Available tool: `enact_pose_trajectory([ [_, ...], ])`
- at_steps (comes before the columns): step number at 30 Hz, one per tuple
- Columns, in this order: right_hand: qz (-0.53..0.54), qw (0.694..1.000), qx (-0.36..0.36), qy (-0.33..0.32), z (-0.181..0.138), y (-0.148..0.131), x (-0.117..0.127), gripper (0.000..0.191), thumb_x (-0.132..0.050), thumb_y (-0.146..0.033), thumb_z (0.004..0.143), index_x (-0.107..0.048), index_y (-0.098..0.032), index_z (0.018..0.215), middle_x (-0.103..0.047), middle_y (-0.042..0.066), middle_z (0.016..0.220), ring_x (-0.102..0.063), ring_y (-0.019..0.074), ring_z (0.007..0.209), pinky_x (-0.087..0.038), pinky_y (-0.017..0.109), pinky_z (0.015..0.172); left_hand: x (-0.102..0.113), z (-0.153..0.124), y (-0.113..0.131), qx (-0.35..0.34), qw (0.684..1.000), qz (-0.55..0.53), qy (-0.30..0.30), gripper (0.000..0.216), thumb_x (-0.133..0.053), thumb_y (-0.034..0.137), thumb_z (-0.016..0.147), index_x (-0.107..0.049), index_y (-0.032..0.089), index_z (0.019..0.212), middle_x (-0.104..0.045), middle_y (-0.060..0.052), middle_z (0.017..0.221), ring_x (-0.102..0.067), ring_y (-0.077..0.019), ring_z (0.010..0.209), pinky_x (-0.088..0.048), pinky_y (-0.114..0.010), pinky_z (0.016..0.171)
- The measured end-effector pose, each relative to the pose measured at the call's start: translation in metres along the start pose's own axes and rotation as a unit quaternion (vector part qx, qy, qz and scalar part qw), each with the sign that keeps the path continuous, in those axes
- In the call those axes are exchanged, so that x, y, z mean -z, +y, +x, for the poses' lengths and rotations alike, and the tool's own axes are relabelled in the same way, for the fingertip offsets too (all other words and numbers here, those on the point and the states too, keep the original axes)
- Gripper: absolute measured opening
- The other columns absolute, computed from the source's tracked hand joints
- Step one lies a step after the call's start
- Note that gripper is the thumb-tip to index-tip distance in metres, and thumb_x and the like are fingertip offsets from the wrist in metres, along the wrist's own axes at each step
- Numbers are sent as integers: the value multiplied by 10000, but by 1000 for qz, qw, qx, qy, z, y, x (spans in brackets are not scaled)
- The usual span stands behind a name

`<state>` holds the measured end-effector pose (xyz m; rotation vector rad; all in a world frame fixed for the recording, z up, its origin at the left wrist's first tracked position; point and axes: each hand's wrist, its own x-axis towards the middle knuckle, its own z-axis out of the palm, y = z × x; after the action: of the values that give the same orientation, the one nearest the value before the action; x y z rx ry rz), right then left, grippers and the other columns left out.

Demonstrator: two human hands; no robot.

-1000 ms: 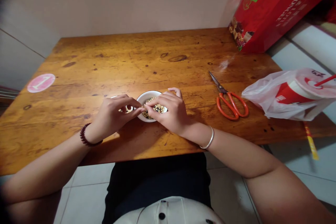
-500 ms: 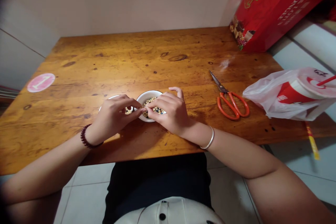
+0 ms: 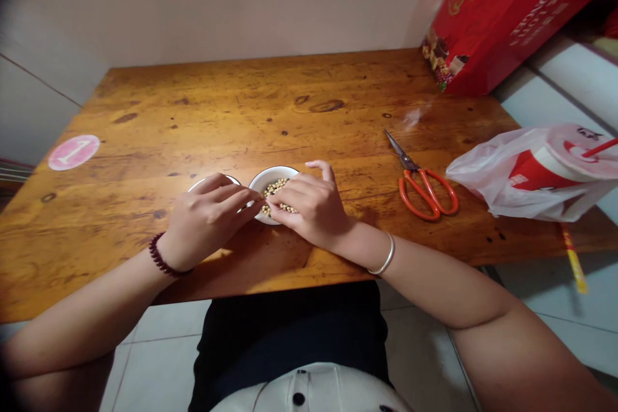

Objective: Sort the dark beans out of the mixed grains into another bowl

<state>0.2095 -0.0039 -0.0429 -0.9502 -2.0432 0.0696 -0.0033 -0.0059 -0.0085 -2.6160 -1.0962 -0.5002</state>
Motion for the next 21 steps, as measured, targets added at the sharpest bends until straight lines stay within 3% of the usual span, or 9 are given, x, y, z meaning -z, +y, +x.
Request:
enact_pose_trajectory([
  [10,21,1000,-8,-14,3,-2,-2,123,-666,-257,882,-693,-269,762,-780,-70,814,-712,161,786,-336,438,1005,-3,-1,-1,4,1000,4,6,196,-555,296,961,-695,198,865,-716,-12,738,-611,-183,756,-456,-297,636],
  [16,98,989,-110,-30,9,-4,-4,89,-739,-247,843,-722,-242,756,-783,-39,804,-713,161,764,-400,377,843,-2,-1,-5,-1,999,2,41,147,-591,298,942,-689,190,929,-709,-21,747,-587,-182,729,-476,-295,643],
  [21,149,966,-202,-64,10,-3,-4,26,-756,-263,824,-767,-249,806,-792,1,873,-717,197,837,-451,375,848,-4,0,-7,-5,998,-26,61,139,-609,297,933,-689,185,948,-717,-22,754,-593,-176,714,-490,-291,651],
])
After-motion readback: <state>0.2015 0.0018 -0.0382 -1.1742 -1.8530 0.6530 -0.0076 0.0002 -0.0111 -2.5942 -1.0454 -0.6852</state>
